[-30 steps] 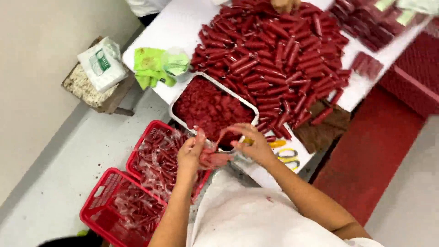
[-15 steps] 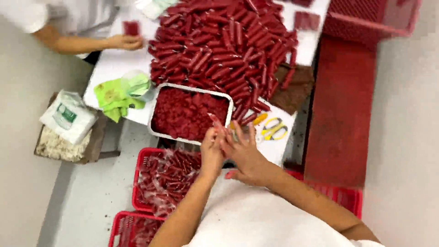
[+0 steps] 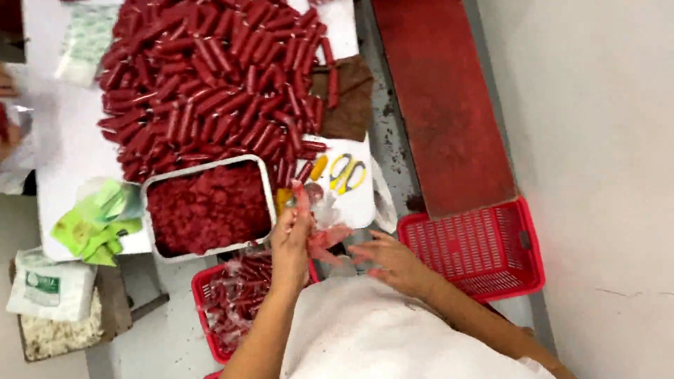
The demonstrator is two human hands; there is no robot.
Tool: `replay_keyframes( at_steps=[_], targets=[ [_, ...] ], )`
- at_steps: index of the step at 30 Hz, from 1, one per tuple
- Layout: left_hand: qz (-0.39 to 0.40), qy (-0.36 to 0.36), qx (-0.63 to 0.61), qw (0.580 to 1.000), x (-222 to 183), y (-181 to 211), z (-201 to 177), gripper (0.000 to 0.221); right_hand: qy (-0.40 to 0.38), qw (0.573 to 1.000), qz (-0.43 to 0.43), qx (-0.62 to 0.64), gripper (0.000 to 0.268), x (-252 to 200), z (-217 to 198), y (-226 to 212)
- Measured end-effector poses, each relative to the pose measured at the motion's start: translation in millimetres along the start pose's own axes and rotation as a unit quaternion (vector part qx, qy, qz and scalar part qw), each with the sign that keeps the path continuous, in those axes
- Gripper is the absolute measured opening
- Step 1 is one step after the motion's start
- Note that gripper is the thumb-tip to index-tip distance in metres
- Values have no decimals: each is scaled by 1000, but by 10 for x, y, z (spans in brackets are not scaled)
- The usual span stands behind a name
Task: Sorting and arranging sausages on a production table, followed by scooping ground meat from a large mixing bowl into a metal tray.
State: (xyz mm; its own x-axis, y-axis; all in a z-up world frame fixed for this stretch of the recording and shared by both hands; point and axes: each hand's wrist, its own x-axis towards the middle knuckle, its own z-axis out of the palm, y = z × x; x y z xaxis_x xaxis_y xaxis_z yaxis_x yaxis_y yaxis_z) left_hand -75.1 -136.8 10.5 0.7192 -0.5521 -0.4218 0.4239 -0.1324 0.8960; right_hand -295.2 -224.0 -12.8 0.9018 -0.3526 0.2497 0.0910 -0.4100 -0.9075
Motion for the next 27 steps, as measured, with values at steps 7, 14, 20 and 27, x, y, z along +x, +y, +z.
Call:
replay_keyframes(
  at_steps=[7, 14, 20, 27],
  targets=[
    [-24, -157, 91, 983, -438, -322, 1076, 20, 164, 886, 432, -30, 37, -1837, -210, 1604],
    [17, -249, 253, 935, -346, -1212, 1605, 16, 74, 902, 408, -119, 46, -2328, 70, 3354],
    [195, -231, 357, 883, 315, -2390, 1619, 30, 20, 913, 370, -168, 42, -1965, 286, 4298],
    [252, -183, 328, 892, 755, -3064, 1525, 27, 49, 874, 482, -39, 60, -1475, 472, 4701]
  ],
)
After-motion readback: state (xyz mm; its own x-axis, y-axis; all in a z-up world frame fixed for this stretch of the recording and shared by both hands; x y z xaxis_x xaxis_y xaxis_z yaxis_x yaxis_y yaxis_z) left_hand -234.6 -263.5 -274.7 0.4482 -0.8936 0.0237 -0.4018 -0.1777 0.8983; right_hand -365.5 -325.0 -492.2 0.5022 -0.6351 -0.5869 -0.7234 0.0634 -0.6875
